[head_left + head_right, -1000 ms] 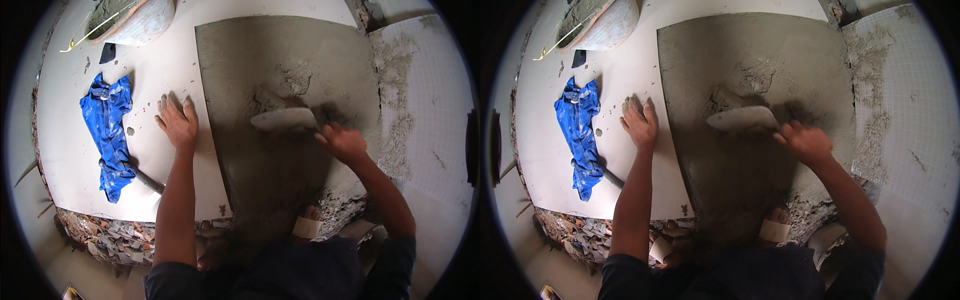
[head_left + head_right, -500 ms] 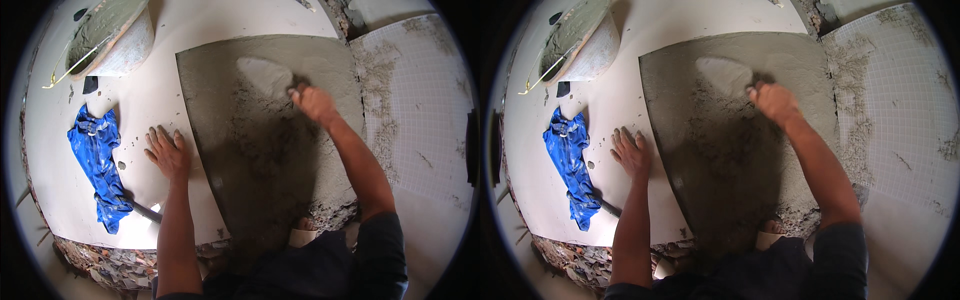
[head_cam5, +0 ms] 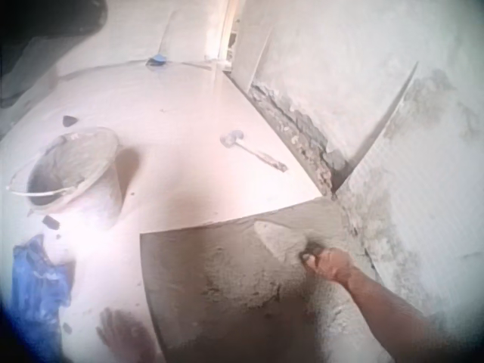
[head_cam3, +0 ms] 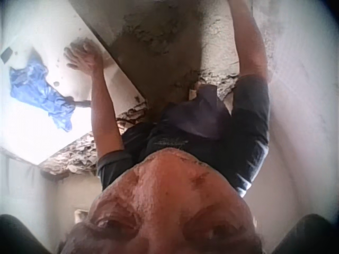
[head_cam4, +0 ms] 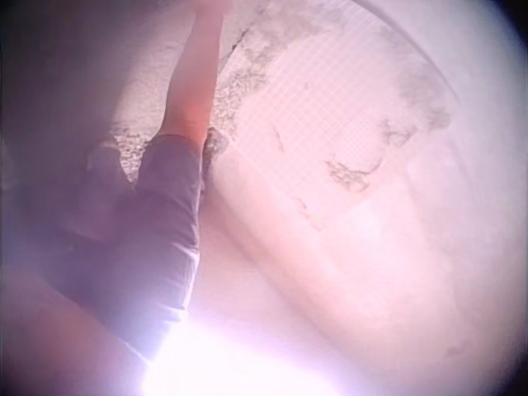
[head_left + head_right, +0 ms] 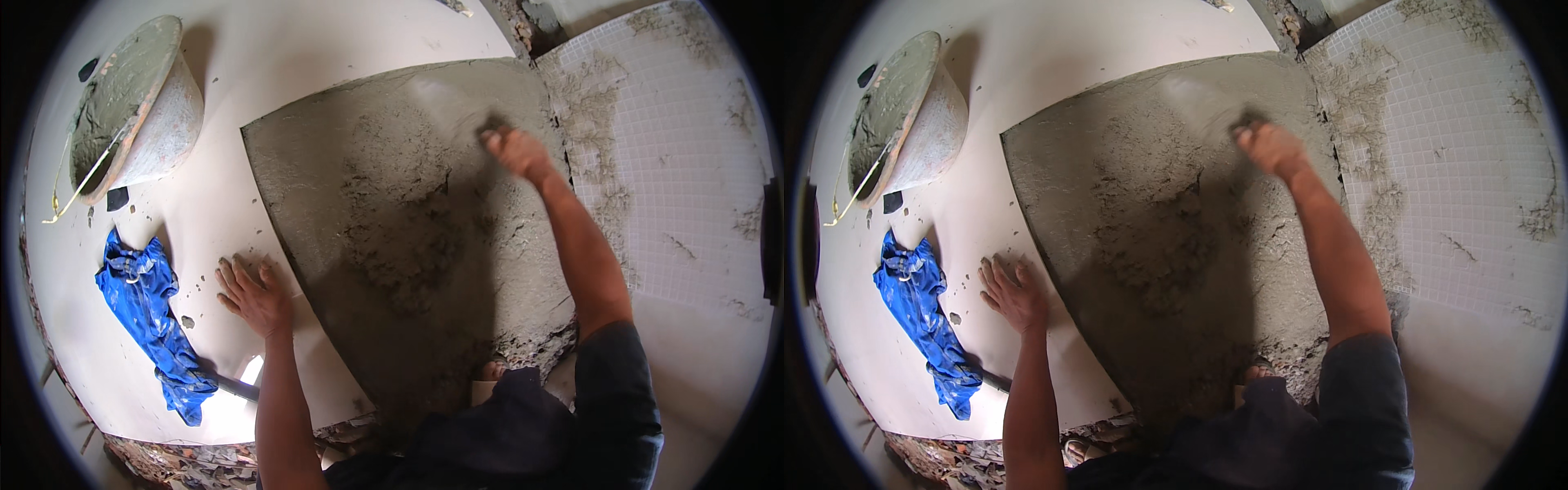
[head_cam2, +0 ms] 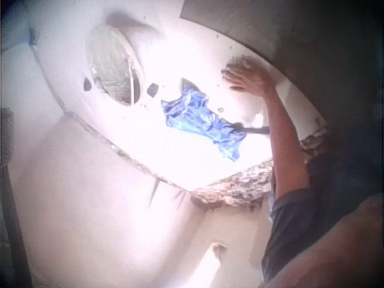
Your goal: The person applies cement to a wall using a trowel, then places a large ceramic tile onto the wet cement. They press the tile into place and tap it with a hammer to level it. The person repeats the process by applying more cement and setting another tile.
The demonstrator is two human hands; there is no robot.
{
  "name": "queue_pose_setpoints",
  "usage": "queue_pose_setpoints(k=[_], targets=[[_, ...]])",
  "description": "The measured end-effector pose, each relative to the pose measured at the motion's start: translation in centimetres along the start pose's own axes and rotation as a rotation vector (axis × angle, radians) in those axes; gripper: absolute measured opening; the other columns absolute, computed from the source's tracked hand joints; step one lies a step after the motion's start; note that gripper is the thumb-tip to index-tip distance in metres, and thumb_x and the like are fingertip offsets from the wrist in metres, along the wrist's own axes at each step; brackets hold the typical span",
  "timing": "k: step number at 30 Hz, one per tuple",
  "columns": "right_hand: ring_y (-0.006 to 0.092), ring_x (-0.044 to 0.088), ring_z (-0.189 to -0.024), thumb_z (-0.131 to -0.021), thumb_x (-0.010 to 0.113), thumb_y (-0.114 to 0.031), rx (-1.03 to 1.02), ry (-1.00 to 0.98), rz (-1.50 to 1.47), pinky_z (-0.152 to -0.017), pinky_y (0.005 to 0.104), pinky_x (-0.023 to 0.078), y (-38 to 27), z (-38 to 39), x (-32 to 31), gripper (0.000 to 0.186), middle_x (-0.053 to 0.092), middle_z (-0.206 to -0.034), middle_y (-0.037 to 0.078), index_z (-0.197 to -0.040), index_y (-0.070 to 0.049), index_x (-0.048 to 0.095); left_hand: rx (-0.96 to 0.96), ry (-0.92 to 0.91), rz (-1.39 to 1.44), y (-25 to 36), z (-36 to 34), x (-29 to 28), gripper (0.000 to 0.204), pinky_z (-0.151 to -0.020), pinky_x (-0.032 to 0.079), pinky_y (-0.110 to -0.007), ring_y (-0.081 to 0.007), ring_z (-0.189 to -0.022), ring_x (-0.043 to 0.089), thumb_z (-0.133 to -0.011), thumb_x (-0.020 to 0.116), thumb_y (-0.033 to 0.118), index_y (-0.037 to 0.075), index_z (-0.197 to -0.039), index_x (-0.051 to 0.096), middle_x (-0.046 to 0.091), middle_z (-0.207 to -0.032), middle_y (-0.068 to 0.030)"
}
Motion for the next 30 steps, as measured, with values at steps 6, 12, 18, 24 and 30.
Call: queue_pose_setpoints(k=[6,12,18,24,30], targets=[[0.0209,0.055,-0.05,-0.097,0.043,-0.026,0.644,-0.02,-0.681,-0.041,0.033,0.043,8.3,-0.2,-0.5,0.028,0.053,-0.065,0.011,-0.092,-0.001,0.055,0.013,0.005,-0.026,-0.2,-0.1,0.3,0.056,-0.114,0.009,-0.055,-0.0297,-0.142,0.019,-0.094,0.046,0.039,0.006,-0.139,0.039,0.031,-0.149,-0.0127],[0.0272,0.061,-0.053,-0.089,0.058,-0.038,-0.082,0.132,-0.31,-0.048,0.0391,0.049,-2.6,11.1,-1.0,0.034,0.058,-0.064,0.011,-0.079,-0.006,0.057,-0.017,-0.042,0.0,0.0,0.0,-0.3,0.056,-0.114,0.008,-0.055,-0.0299,-0.143,0.018,-0.093,0.048,0.038,0.006,-0.138,0.039,0.03,-0.149,-0.0138],[0.0236,0.06,-0.048,-0.084,0.061,-0.048,-0.758,0.162,0.165,-0.042,0.0386,0.049,-8.9,11.8,1.3,0.034,0.062,-0.072,0.007,-0.078,-0.015,0.059,-0.043,-0.079,-0.001,0.1,-0.3,-0.4,0.057,-0.114,0.009,-0.055,-0.0296,-0.143,0.017,-0.093,0.048,0.041,0.007,-0.138,0.039,0.03,-0.15,-0.0139],[0.0317,0.066,-0.065,-0.096,0.04,-0.049,-0.496,0.231,0.201,-0.056,0.0428,0.053,-14.1,-2.7,-4.4,0.043,0.066,-0.078,0.014,-0.093,-0.01,0.058,-0.017,-0.032,0.006,0.0,-0.2,-0.3,0.056,-0.113,0.009,-0.056,-0.0307,-0.142,0.019,-0.093,0.046,0.042,0.009,-0.138,0.039,0.03,-0.149,-0.0139],[0.0315,0.065,-0.074,-0.094,0.045,-0.05,-0.052,-0.123,-0.442,-0.062,0.0392,0.053,-16.4,5.5,-7.8,0.053,0.064,-0.079,0.018,-0.1,0.001,0.06,-0.049,-0.078,0.023,0.0,-0.4,-0.3,0.055,-0.113,0.01,-0.057,-0.0303,-0.142,0.019,-0.094,0.045,0.043,0.009,-0.137,0.04,0.031,-0.149,-0.0135]])
Point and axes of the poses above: each hand's wrist, its own z-axis away from the middle knuckle, its own x-axis out of the palm, y = z × x, the point moved 1 cm from there along -z, towards the middle knuckle
